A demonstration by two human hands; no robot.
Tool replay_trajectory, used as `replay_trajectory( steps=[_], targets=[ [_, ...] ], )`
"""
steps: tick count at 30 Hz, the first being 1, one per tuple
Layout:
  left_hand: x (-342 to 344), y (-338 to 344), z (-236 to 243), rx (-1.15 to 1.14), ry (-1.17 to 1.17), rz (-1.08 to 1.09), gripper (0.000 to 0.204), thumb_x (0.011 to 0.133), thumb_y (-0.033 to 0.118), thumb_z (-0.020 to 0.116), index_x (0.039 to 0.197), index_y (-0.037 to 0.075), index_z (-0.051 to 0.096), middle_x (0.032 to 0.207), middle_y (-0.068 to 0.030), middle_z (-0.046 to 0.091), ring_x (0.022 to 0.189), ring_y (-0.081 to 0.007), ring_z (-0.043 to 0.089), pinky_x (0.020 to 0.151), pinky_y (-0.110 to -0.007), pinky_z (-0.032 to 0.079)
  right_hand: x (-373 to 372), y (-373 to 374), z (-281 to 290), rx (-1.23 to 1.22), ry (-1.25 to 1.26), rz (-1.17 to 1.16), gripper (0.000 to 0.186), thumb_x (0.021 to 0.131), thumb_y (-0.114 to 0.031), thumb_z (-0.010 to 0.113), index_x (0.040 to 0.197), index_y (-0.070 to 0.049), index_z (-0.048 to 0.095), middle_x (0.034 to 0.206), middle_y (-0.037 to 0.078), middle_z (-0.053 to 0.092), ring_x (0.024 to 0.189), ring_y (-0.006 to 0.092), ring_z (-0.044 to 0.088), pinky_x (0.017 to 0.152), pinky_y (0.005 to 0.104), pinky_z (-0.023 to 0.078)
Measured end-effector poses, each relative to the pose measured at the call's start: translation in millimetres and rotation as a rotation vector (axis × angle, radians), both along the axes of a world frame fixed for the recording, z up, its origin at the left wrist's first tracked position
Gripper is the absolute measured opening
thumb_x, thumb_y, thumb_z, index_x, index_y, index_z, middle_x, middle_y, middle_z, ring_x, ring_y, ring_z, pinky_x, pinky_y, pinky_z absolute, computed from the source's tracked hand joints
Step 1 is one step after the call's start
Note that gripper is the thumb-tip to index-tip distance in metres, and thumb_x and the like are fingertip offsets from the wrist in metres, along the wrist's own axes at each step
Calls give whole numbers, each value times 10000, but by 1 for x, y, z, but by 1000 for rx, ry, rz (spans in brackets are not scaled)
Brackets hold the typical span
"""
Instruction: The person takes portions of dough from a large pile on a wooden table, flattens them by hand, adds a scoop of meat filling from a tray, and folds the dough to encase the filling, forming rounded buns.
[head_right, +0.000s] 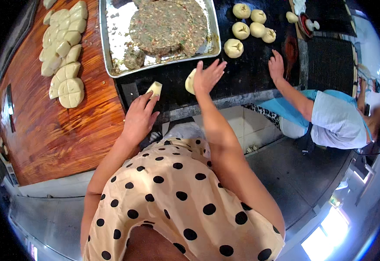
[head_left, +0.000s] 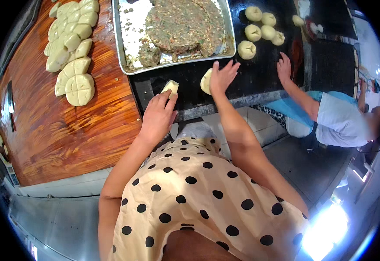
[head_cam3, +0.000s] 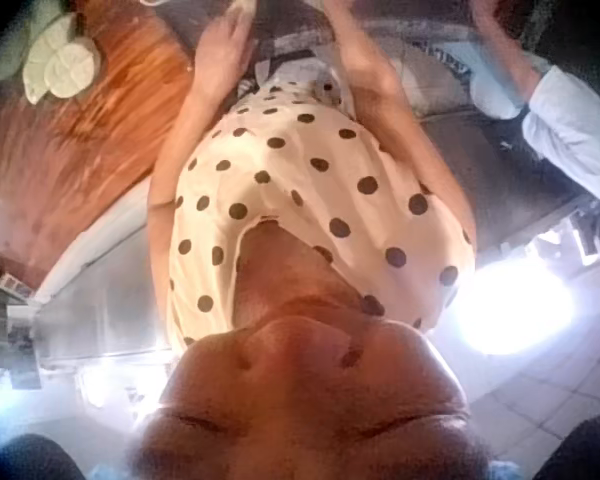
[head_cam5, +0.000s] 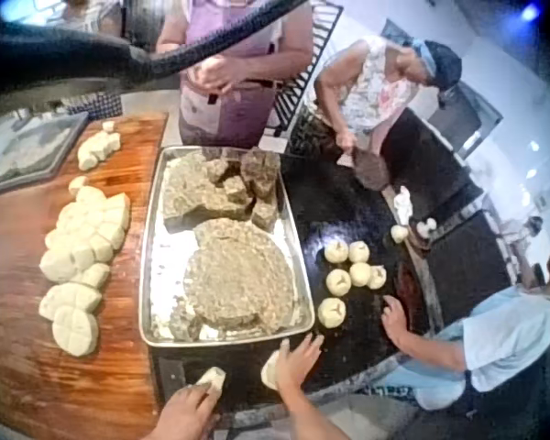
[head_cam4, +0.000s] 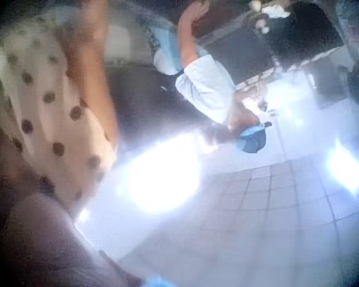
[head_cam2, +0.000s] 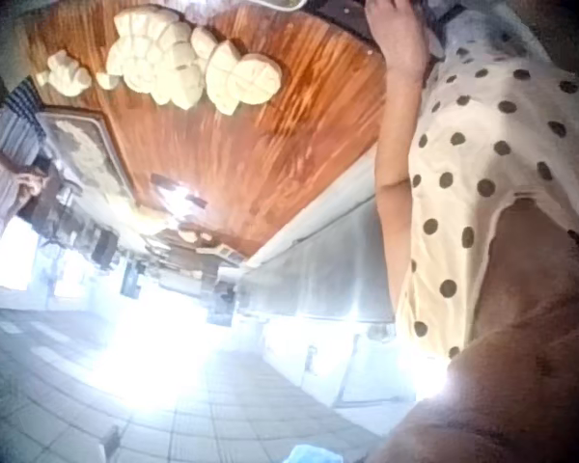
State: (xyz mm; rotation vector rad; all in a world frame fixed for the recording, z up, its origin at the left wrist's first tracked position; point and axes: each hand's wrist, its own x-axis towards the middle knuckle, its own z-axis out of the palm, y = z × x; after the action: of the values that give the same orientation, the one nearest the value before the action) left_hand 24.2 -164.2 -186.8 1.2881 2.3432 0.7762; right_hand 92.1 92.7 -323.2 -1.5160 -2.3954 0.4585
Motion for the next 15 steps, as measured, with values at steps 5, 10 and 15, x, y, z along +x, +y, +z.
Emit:
replay_trajectory(
  steps=[5,10,15],
  targets=[
    [4,-23,-12,40,-107,50,433,834,108,693,1232,11,554,1248,-169,554,1103,-352,553,951,-424,465,55,-7,30,-240,178,91,690,850,-310,726,1378,22,431,1433,227,393,1253,361,484,1061,419,390],
    [-1,-21,-11,112,-182,66,340,869,116,664,1190,28,595,1202,-150,592,1059,-347,589,908,-410,496,52,23,23,-788,332,-51,509,765,-233,783,1161,13,578,1025,134,635,909,260,638,811,374,517],
    [-3,-5,-21,241,-310,107,317,883,125,657,1183,37,604,1207,-143,598,1072,-362,592,904,-396,503,64,31,39,-376,-105,430,298,755,-285,776,957,-80,697,886,94,678,742,233,655,708,344,511]
  ],
)
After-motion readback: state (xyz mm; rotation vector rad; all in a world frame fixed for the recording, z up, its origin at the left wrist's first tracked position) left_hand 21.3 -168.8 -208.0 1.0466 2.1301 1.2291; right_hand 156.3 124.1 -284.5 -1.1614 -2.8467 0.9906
